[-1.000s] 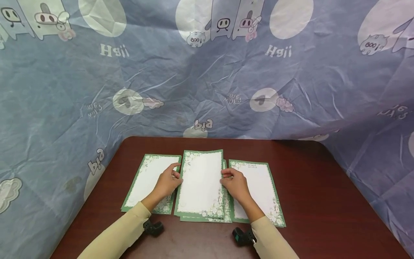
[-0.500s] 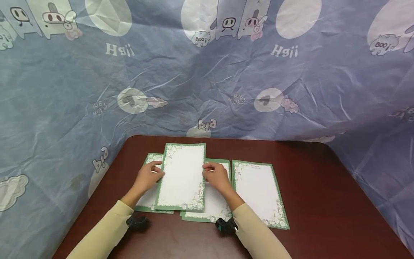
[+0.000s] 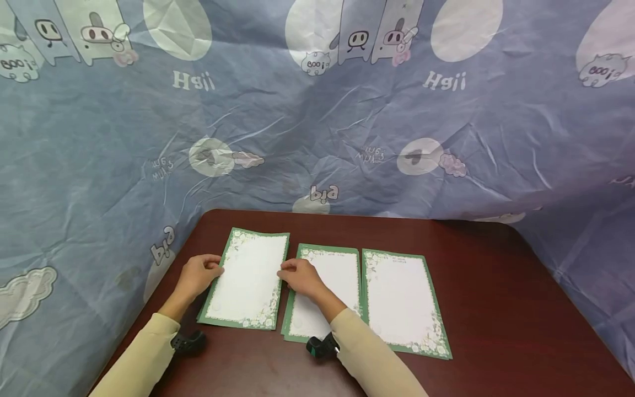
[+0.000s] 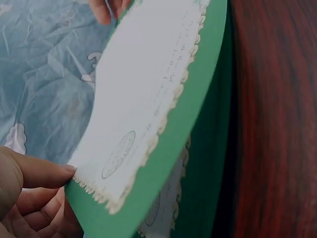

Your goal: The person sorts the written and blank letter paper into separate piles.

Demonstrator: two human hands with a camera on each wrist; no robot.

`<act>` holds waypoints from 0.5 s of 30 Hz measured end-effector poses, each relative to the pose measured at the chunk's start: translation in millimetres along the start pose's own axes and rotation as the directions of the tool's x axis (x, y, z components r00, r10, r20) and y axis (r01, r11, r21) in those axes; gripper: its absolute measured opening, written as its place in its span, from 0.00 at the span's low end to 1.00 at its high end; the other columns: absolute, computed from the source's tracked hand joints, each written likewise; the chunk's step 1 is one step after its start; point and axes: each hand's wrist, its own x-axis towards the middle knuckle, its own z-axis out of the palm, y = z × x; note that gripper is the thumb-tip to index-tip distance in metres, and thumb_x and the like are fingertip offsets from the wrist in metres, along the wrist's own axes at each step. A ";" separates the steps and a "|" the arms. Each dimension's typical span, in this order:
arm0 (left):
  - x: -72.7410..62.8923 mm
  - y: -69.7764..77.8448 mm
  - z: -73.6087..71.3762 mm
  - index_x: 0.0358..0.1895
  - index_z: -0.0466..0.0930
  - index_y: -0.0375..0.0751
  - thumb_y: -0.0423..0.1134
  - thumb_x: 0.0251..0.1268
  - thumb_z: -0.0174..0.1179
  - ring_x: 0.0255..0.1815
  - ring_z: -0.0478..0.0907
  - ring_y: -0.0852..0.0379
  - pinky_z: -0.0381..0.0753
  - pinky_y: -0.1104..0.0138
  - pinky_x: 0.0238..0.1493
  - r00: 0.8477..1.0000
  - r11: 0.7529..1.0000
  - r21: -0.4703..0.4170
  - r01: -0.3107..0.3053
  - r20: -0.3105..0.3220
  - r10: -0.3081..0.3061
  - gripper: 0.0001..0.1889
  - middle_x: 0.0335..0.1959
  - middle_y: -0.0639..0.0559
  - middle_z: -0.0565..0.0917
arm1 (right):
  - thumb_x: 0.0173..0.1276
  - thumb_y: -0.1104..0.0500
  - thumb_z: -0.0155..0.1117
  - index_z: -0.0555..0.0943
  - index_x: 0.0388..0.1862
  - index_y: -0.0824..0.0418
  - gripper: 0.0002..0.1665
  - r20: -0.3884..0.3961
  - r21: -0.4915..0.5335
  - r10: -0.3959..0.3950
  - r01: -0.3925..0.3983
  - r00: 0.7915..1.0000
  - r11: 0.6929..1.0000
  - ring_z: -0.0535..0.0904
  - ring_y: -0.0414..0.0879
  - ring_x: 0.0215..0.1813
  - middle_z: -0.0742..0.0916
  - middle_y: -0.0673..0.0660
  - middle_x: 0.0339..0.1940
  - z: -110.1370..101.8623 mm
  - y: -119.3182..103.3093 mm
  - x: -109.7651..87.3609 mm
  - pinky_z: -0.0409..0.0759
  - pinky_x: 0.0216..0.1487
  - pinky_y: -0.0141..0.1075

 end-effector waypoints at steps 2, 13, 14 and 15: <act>-0.4 -2.1 -0.9 0.56 0.83 0.28 0.31 0.66 0.66 0.35 0.81 0.48 0.80 0.57 0.34 1.000 1.000 0.028 -0.001 -0.005 0.001 0.17 0.38 0.42 0.85 | 0.76 0.55 0.63 0.79 0.64 0.67 0.23 0.016 -0.007 0.002 -0.002 1.000 1.000 0.85 0.54 0.50 0.84 0.60 0.58 1.8 1.1 0.1 0.83 0.51 0.45; -0.6 -4.1 2.9 0.57 0.83 0.28 0.35 0.66 0.66 0.35 0.82 0.46 0.81 0.51 0.38 1.000 0.982 0.190 -0.006 -0.027 0.011 0.19 0.40 0.41 0.86 | 0.77 0.54 0.62 0.78 0.65 0.69 0.25 0.052 -0.071 -0.037 0.041 0.998 0.997 0.85 0.55 0.48 0.84 0.62 0.58 1.6 0.3 -7.1 0.83 0.50 0.46; -1.5 -3.0 3.6 0.58 0.83 0.29 0.36 0.67 0.66 0.35 0.82 0.45 0.81 0.50 0.38 0.999 0.978 0.210 -0.006 -0.030 0.013 0.19 0.40 0.42 0.87 | 0.77 0.54 0.62 0.78 0.65 0.69 0.25 0.048 -0.086 -0.045 0.049 0.998 0.995 0.85 0.55 0.49 0.84 0.62 0.58 0.1 -0.1 -9.2 0.83 0.50 0.46; -2.7 -1.2 4.5 0.58 0.83 0.29 0.37 0.67 0.66 0.34 0.82 0.46 0.81 0.50 0.36 0.999 0.974 0.225 -0.006 -0.029 0.013 0.19 0.40 0.42 0.87 | 0.77 0.54 0.62 0.78 0.65 0.68 0.25 0.042 -0.105 -0.051 0.055 0.998 0.993 0.84 0.55 0.50 0.84 0.61 0.58 -1.8 -0.5 -11.5 0.82 0.50 0.46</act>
